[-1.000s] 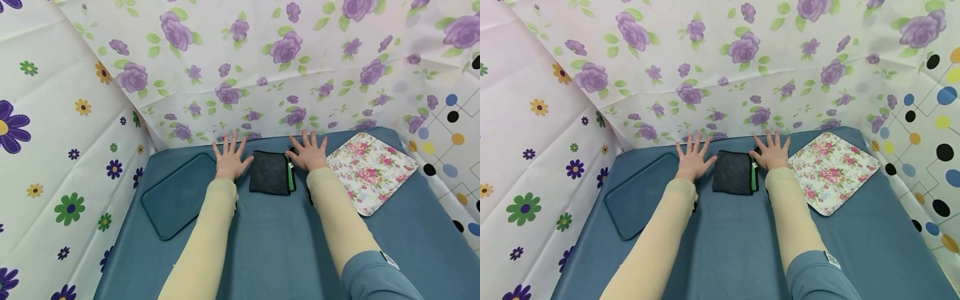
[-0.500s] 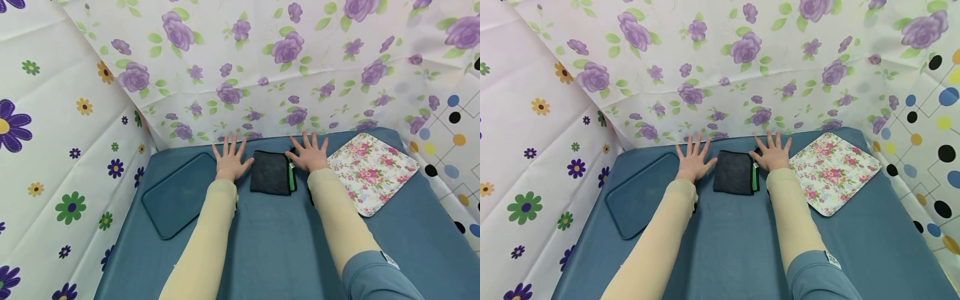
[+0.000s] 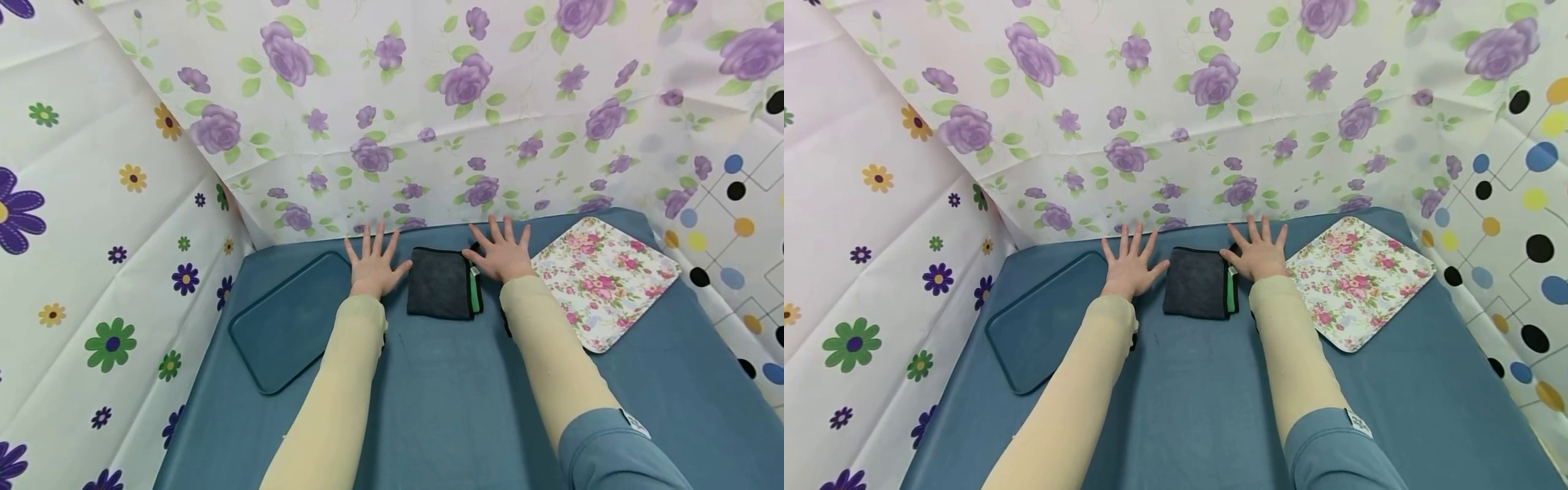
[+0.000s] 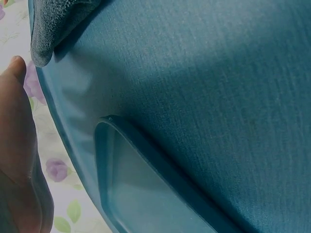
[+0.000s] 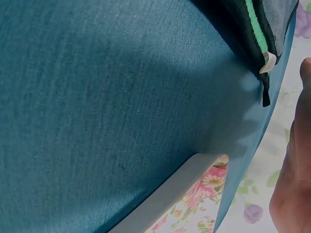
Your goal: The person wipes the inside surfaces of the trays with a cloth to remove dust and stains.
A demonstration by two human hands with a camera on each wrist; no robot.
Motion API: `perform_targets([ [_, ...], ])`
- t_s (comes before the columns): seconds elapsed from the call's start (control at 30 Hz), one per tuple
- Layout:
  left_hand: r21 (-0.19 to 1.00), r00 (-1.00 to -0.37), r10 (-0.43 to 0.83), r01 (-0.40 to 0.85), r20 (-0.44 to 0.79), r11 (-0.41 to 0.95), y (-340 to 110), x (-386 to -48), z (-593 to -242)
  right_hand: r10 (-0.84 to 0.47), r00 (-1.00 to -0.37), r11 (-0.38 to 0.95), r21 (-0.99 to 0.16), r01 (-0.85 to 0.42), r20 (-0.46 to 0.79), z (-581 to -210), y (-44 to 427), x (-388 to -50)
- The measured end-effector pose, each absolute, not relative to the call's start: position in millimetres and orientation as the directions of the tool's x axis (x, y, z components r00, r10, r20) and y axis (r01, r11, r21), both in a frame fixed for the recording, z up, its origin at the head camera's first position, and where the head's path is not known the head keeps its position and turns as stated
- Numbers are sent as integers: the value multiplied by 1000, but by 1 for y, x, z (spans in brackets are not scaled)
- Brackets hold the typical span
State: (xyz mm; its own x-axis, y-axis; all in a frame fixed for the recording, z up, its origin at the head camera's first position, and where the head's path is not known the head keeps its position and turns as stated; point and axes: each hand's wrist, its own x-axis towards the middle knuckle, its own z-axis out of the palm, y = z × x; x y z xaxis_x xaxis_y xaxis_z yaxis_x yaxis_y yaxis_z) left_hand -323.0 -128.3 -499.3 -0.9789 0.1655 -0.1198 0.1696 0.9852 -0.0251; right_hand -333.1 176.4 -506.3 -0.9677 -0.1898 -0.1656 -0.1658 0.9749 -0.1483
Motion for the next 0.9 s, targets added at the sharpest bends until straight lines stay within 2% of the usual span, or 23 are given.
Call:
perform_targets([
  [0.47,-27,-978,164,169,-127,985,-126,-325,-499,-200,-962,974,-145,-174,-186,-516,176,-339],
  [0.57,13,-977,176,176,-123,984,-123,-326,-504,-197,-961,976,-131,-174,-192,-512,173,-335],
  [0.77,165,-967,224,203,-119,965,-121,-323,-515,-217,-953,974,-119,-195,-212,-517,171,-334],
  [0.9,199,-957,271,248,-102,948,-122,-317,-511,-221,-951,970,-151,-191,-216,-523,174,-338],
])
